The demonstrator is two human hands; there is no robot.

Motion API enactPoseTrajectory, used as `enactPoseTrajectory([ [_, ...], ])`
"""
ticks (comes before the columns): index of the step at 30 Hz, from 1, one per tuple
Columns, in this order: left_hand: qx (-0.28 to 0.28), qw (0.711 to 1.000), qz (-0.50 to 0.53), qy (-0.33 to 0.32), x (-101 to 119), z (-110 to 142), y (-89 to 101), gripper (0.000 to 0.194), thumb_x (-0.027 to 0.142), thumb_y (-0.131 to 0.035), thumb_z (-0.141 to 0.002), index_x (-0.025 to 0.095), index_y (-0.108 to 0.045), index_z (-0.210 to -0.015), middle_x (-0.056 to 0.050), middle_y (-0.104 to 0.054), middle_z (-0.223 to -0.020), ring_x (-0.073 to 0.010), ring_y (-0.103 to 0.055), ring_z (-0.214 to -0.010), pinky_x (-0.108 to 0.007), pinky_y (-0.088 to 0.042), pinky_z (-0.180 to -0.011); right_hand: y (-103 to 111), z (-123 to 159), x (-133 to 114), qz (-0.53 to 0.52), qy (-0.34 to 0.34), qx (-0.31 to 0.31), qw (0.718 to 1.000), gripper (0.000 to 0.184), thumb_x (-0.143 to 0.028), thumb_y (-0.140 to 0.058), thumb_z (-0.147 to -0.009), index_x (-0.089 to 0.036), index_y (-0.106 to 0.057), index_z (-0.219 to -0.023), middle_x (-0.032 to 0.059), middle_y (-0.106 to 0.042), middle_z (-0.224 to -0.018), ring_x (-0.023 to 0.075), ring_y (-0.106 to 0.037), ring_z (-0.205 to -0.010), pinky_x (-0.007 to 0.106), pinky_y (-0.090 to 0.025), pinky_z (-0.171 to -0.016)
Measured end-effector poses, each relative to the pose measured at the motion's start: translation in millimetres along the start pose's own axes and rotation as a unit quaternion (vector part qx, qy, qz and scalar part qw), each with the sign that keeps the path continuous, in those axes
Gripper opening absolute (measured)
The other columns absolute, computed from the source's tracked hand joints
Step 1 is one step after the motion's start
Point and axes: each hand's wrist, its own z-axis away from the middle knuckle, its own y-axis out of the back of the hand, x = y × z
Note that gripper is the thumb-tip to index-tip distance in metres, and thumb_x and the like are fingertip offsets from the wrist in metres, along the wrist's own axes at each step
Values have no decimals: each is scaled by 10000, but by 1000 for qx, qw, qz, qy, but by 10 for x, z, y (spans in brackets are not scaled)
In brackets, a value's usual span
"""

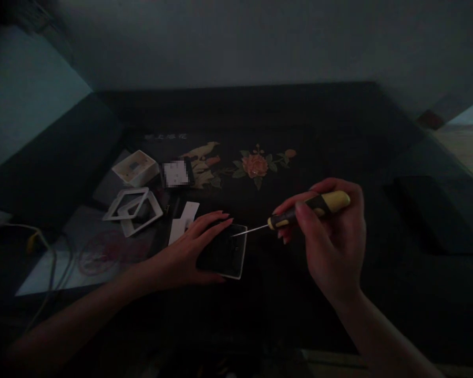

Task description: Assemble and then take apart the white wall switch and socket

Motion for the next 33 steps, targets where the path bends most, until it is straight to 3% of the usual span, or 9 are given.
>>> enactPoseTrajectory([
  [3,64,997,19,47,7,-137,-175,1006,391,-850,-725,197,-269,-1523,-214,-318,-1531,-395,-280,-1471,-607,-316,-1187,-31,-118,-107,86,67,-48,993,285,-201,-689,-866,-284,-474,-1034,-37,-725,-749,136,-604,-476,257,-455,-415],
  [7,141,986,49,78,43,-227,-316,1042,346,-880,-683,240,-261,-1514,-197,-198,-1576,-423,-161,-1507,-651,-261,-1192,-83,-367,-202,171,141,-119,968,285,-159,-672,-830,-280,-457,-974,-51,-670,-727,128,-587,-497,258,-426,-421],
  [10,127,988,60,69,10,-183,-314,1140,353,-906,-647,311,-193,-1535,-178,-166,-1590,-436,-170,-1504,-663,-303,-1167,-123,-480,-207,193,157,-150,957,283,-158,-675,-827,-279,-459,-965,-61,-643,-736,131,-604,-550,269,-463,-479],
  [15,88,993,45,72,-80,-76,-260,1179,271,-870,-697,383,-71,-1557,-150,-237,-1574,-396,-345,-1446,-623,-393,-1135,-143,-448,-166,233,209,-127,941,336,-189,-781,-771,-272,-494,-925,-84,-612,-729,115,-606,-572,274,-488,-540],
  [19,94,990,67,83,-112,-70,-258,1144,220,-849,-707,405,-92,-1544,-123,-283,-1537,-370,-436,-1389,-602,-436,-1113,-142,-385,-146,254,222,-123,933,270,-141,-736,-791,-265,-529,-913,-75,-585,-736,99,-607,-554,250,-476,-497],
  [33,87,992,62,70,-100,-89,-233,1093,236,-823,-732,374,-101,-1541,-120,-320,-1485,-354,-446,-1364,-569,-454,-1110,-166,-375,-98,290,242,-121,918,288,-175,-783,-749,-282,-557,-893,-67,-615,-722,129,-625,-556,260,-506,-490],
])
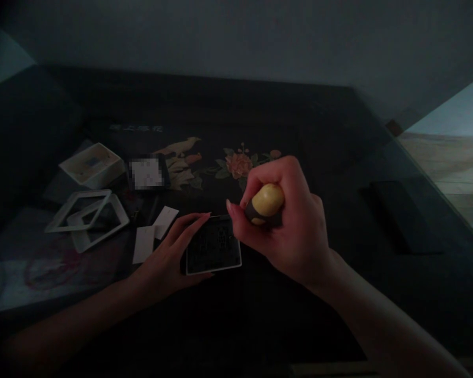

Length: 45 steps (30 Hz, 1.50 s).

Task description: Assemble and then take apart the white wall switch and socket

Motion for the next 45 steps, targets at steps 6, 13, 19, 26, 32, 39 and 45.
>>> enactPoseTrajectory([
  [6,0,1000,-13,-2,6,0,-4,1057,262,-811,-747,346,-117,-1541,-123,-323,-1488,-354,-431,-1381,-557,-445,-1123,-17,28,-165,56,30,-5,998,294,-299,-829,-762,-257,-549,-840,-58,-628,-716,104,-598,-477,220,-461,-387],
  [13,2,1000,-20,-1,-6,14,-13,1066,272,-811,-745,343,-105,-1541,-138,-315,-1494,-377,-443,-1367,-589,-453,-1102,25,-110,-362,178,67,-76,979,244,-420,-555,-983,-257,-517,-806,-75,-533,-559,95,-504,-427,245,-358,-402],
  [19,-4,1000,-8,6,4,5,-14,1063,253,-799,-752,351,-96,-1544,-128,-309,-1496,-358,-426,-1383,-583,-424,-1133,72,-224,-465,358,7,-74,931,360,-518,-549,-934,-256,-496,-693,-43,-310,-478,126,-279,-376,306,-104,-428],
  [26,-2,1000,-6,3,30,16,2,1062,250,-796,-755,343,-99,-1551,-133,-325,-1493,-357,-434,-1379,-572,-435,-1126,218,-255,-384,168,27,-212,962,103,-255,-601,-857,-255,-500,-842,-49,-553,-604,106,-463,-401,267,-269,-366],
  [32,1,1000,-15,3,26,9,-5,1077,249,-801,-752,348,-88,-1553,-134,-329,-1497,-368,-434,-1379,-587,-435,-1118,215,-320,-337,80,52,-264,960,185,-199,-592,-846,-273,-524,-1001,-20,-676,-828,149,-635,-593,259,-463,-451],
  [39,-6,1000,4,24,6,25,-1,1216,340,-878,-694,403,-22,-1555,-126,-315,-1514,-390,-456,-1364,-584,-474,-1087,141,-284,-390,186,60,-179,964,104,-330,-572,-938,-267,-624,-873,13,-656,-830,189,-624,-649,318,-464,-513],
  [45,1,1000,16,22,7,30,0,1194,389,-846,-727,383,4,-1566,-136,-298,-1523,-395,-439,-1376,-607,-452,-1093,196,-288,-493,174,23,-136,975,136,-250,-608,-935,-333,-689,-1006,-19,-716,-918,187,-686,-801,283,-556,-637],
])
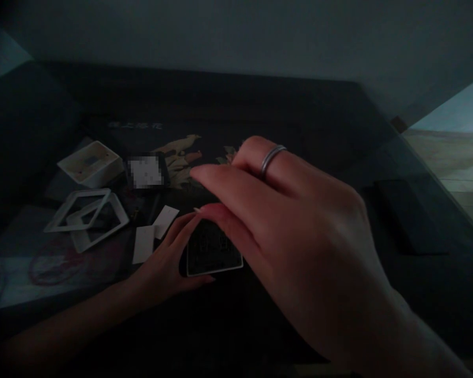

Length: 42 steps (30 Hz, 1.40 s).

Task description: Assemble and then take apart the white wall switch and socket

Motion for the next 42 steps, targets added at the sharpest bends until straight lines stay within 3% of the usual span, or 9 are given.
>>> enactPoseTrajectory([
  [5,-1,1000,-2,4,2,-8,-1,1143,340,-816,-751,374,-16,-1567,-124,-306,-1527,-374,-435,-1381,-594,-444,-1104,54,57,87,-49,-15,-77,996,377,-182,-500,-960,-325,-548,-1306,-8,-663,-1241,216,-660,-1108,318,-569,-908],
  [11,-1,1000,-19,-3,-20,5,-5,1131,342,-805,-763,370,-6,-1564,-123,-302,-1527,-371,-431,-1383,-582,-447,-1109,-148,-2,92,-36,17,-18,999,160,-197,-632,-891,-278,-624,-1029,28,-661,-1026,281,-676,-1035,427,-587,-886],
  [18,-8,1000,-20,2,-3,7,9,1108,343,-794,-775,373,-16,-1564,-127,-291,-1532,-378,-428,-1385,-595,-436,-1116,-63,22,44,-59,39,-60,996,305,-146,-611,-895,-275,-545,-1164,19,-605,-1239,220,-595,-1211,260,-587,-906],
  [23,-12,1000,-22,6,-5,17,7,1095,357,-793,-775,366,-35,-1564,-118,-296,-1534,-370,-417,-1397,-566,-437,-1127,-56,-1,74,-77,33,-84,993,244,-160,-573,-916,-275,-589,-1132,19,-650,-1125,196,-671,-963,264,-587,-867],
  [29,-3,1000,-28,-7,-23,9,-1,1107,350,-794,-773,355,-21,-1566,-127,-300,-1530,-372,-422,-1388,-573,-443,-1116,-127,-14,55,24,33,-8,999,89,-251,-617,-939,-250,-669,-1011,37,-702,-971,231,-685,-896,341,-590,-763],
  [33,-8,1000,-25,-8,-9,0,8,1085,333,-783,-781,344,-34,-1567,-135,-300,-1526,-373,-422,-1386,-585,-434,-1118,-11,16,47,-109,33,-79,990,374,-133,-608,-910,-315,-572,-1235,-32,-730,-1168,187,-718,-1000,272,-601,-881],
  [35,-6,1000,-28,-11,-7,7,9,1079,336,-779,-787,340,-34,-1567,-135,-296,-1530,-373,-416,-1391,-584,-430,-1122,21,26,58,-116,27,-107,987,328,-172,-569,-934,-310,-577,-1231,-22,-711,-1225,206,-715,-1034,288,-610,-879],
  [39,-4,999,-38,-12,-15,19,2,1089,350,-788,-783,341,-32,-1566,-131,-303,-1526,-371,-417,-1391,-572,-440,-1117,-24,14,70,4,42,-54,998,120,-312,-600,-935,-241,-656,-1014,66,-675,-1122,272,-680,-1042,352,-611,-789],
  [42,-6,999,-38,-8,-15,12,4,1093,351,-793,-777,347,-36,-1564,-130,-308,-1520,-367,-436,-1375,-566,-452,-1108,-43,-5,64,72,27,-18,997,111,-281,-602,-934,-236,-681,-998,49,-668,-990,242,-686,-925,332,-594,-739],
])
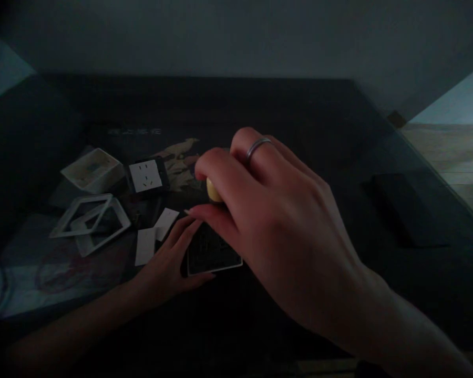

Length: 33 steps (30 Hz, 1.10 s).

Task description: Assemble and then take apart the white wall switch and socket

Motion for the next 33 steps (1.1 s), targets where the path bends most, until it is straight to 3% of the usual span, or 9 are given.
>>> enactPoseTrajectory([
  [5,-8,1000,2,6,11,-15,9,1072,348,-780,-787,356,-38,-1561,-126,-294,-1522,-360,-436,-1375,-573,-442,-1115,98,35,19,-89,14,-67,994,383,-146,-493,-944,-223,-582,-1309,24,-682,-1267,212,-675,-1113,300,-571,-925],
  [8,-7,1000,-4,6,9,-16,5,1076,355,-779,-788,357,-32,-1563,-127,-280,-1538,-364,-419,-1394,-569,-435,-1124,91,39,16,-91,24,-54,994,290,-179,-520,-961,-206,-608,-1235,34,-673,-1290,218,-655,-1159,314,-565,-947],
  [12,-4,1000,-8,4,10,-13,8,1072,351,-781,-786,352,-43,-1563,-131,-292,-1535,-370,-425,-1394,-562,-445,-1118,30,0,-12,-27,36,-3,999,104,-191,-571,-951,-208,-673,-952,33,-726,-1041,218,-702,-987,327,-584,-843],
  [18,-4,1000,-2,-1,16,-1,16,1032,355,-768,-794,319,-83,-1565,-146,-289,-1534,-375,-423,-1393,-579,-428,-1123,73,30,9,-100,46,-87,990,285,-128,-469,-948,-228,-575,-1193,7,-628,-1329,166,-604,-1238,231,-518,-992],
  [20,-1,1000,-4,-7,8,0,6,1034,360,-771,-794,311,-84,-1565,-149,-293,-1534,-374,-425,-1392,-573,-429,-1124,56,28,11,-88,49,-71,992,215,-165,-492,-955,-207,-578,-1147,34,-646,-1283,183,-638,-1176,237,-552,-930],
  [22,3,1000,-9,-13,-1,-4,-8,1045,372,-776,-792,310,-76,-1565,-147,-295,-1534,-373,-420,-1395,-565,-432,-1125,23,14,7,-32,61,-40,997,124,-191,-498,-961,-194,-604,-1025,62,-690,-1115,229,-698,-1005,313,-596,-810],
  [24,2,1000,-15,-12,-9,-11,-18,1051,381,-782,-787,314,-77,-1563,-142,-301,-1530,-370,-425,-1391,-555,-443,-1120,5,6,6,12,72,-27,997,139,-174,-475,-960,-204,-609,-945,54,-687,-993,239,-711,-887,347,-601,-736],
  [30,0,1000,-17,-4,-7,-19,-11,1055,367,-788,-778,309,-84,-1562,-144,-298,-1527,-370,-438,-1380,-550,-464,-1105,86,67,15,-60,51,-97,992,254,-164,-405,-968,-302,-547,-1126,-11,-619,-1249,191,-653,-1159,255,-585,-840],
  [33,3,1000,-19,-11,-9,-17,-9,1061,369,-783,-787,312,-66,-1567,-151,-298,-1528,-376,-426,-1389,-560,-462,-1104,56,53,-17,-48,43,-82,995,188,-189,-397,-976,-268,-555,-1040,20,-635,-1199,201,-683,-1070,262,-602,-773],
])
